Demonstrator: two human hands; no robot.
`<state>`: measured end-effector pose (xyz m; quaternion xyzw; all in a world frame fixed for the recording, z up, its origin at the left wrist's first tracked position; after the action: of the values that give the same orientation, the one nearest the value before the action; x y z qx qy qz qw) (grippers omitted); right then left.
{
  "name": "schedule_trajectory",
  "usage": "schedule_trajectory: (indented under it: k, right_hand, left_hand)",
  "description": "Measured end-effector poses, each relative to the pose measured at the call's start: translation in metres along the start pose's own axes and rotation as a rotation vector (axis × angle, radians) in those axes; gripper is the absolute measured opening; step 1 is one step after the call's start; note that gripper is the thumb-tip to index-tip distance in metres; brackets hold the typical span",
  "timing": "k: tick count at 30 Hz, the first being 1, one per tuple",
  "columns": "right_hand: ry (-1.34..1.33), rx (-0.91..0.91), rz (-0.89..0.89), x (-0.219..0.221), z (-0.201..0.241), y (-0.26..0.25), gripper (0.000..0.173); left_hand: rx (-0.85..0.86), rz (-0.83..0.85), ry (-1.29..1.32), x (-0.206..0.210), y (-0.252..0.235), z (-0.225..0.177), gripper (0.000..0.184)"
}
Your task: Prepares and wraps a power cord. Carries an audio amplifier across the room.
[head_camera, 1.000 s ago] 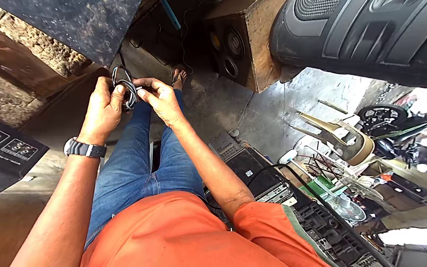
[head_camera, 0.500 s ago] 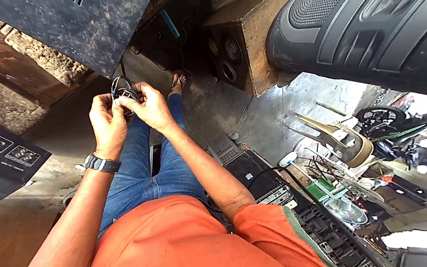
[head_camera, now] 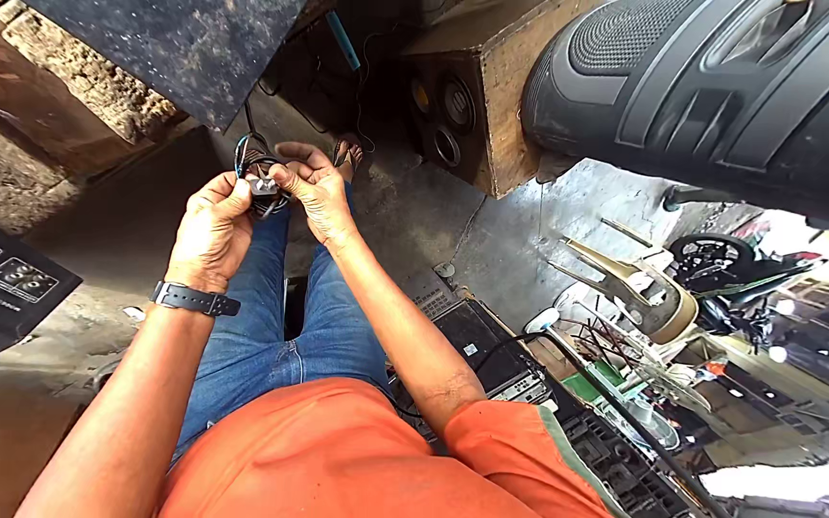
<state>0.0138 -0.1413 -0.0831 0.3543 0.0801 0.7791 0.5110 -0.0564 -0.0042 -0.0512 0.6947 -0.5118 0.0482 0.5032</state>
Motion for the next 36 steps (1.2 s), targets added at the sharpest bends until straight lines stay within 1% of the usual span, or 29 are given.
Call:
schedule_trajectory:
  k: [1,2,3,4,5,8,9,10,12,15,16,17,18,20,21,22,24,25,28,30,31,32,34,36]
  right_hand:
    - [0.186,-0.113,-0.003,0.004,0.007,0.001,0.034]
    - [0.389,-0.225,-0.006,0.007,0.015,0.003,0.029]
    - [0.592,-0.307,-0.014,0.009,0.022,0.006,0.023]
    - [0.755,-0.368,-0.018,0.010,0.028,0.010,0.021]
    - [0.872,-0.412,-0.003,0.011,0.034,0.015,0.026]
    - [1.114,-0.469,0.112,0.017,0.049,0.024,0.052]
    - [1.154,-0.477,0.128,0.018,0.052,0.024,0.055]
    - [1.177,-0.484,0.131,0.019,0.055,0.023,0.053]
    - [1.185,-0.467,0.143,0.022,0.063,0.017,0.045]
    - [1.165,-0.464,0.170,0.027,0.073,0.013,0.035]
    - [1.144,-0.479,0.177,0.028,0.074,0.014,0.030]
    - [1.114,-0.491,0.177,0.028,0.075,0.014,0.026]
    - [1.073,-0.490,0.167,0.027,0.075,0.015,0.024]
    - [1.014,-0.456,0.117,0.028,0.073,0.014,0.025]
    - [1.009,-0.429,0.097,0.030,0.073,0.013,0.026]
    - [1.013,-0.410,0.088,0.032,0.073,0.013,0.026]
    - [1.023,-0.400,0.101,0.036,0.070,0.012,0.025]
    - [1.027,-0.407,0.113,0.036,0.069,0.009,0.024]
    - [0.947,-0.434,0.103,0.035,0.067,-0.007,0.023]
    - [0.848,-0.403,0.055,0.038,0.065,-0.016,0.020]
    - [0.806,-0.370,0.029,0.037,0.064,-0.020,0.018]
    - [0.771,-0.337,0.001,0.035,0.062,-0.024,0.016]
    - [0.716,-0.279,-0.049,0.029,0.055,-0.030,0.016]
    - [0.678,-0.229,-0.099,0.022,0.049,-0.037,0.017]
  left_hand:
    - [0.007,0.013,0.001,-0.001,0.000,0.000,0.013]
    - [0.019,0.022,-0.001,-0.001,0.001,0.000,0.013]
    - [0.032,0.032,-0.006,0.001,0.002,0.000,0.012]
    - [0.047,0.037,-0.008,0.004,0.003,-0.001,0.012]
    - [0.063,0.035,-0.014,0.008,0.005,-0.002,0.012]
    - [0.108,0.019,-0.063,0.015,0.009,-0.008,0.012]
    - [0.119,0.020,-0.095,0.017,0.010,-0.010,0.012]
    - [0.127,0.021,-0.133,0.018,0.011,-0.012,0.012]
    - [0.141,0.024,-0.179,0.018,0.011,-0.012,0.012]
    - [0.167,0.039,-0.156,0.017,0.013,-0.012,0.013]
    - [0.190,0.055,-0.131,0.019,0.014,-0.012,0.016]
    - [0.219,0.079,-0.105,0.022,0.016,-0.011,0.022]
    - [0.245,0.106,-0.090,0.026,0.017,-0.009,0.033]
    - [0.272,0.144,-0.121,0.036,0.021,-0.006,0.058]
    - [0.288,0.132,-0.146,0.041,0.022,-0.005,0.066]
    - [0.303,0.102,-0.176,0.044,0.023,-0.005,0.067]
    - [0.330,0.027,-0.257,0.045,0.023,-0.007,0.063]
    - [0.345,0.003,-0.295,0.043,0.022,-0.009,0.057]
    - [0.411,-0.002,-0.405,0.029,0.015,-0.013,0.040]
    - [0.459,0.020,-0.449,0.023,0.009,-0.017,0.024]
    - [0.473,0.026,-0.481,0.022,0.005,-0.018,0.019]
    - [0.477,0.023,-0.517,0.021,0.001,-0.019,0.018]
    - [0.468,-0.005,-0.570,0.018,-0.007,-0.018,0.025]
    - [0.438,-0.020,-0.547,0.014,-0.017,-0.013,0.028]
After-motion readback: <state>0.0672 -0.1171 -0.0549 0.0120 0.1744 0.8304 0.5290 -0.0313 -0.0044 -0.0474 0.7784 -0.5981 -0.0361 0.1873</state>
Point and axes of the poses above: each hand's wrist, its own y-axis away from the middle knuckle, its own x-axis out of the palm, z = x × y, the point moved 2 cm from there along -y, towards the middle knuckle, and after that the axes turned 10 degrees about z, right-handed, at the moved point
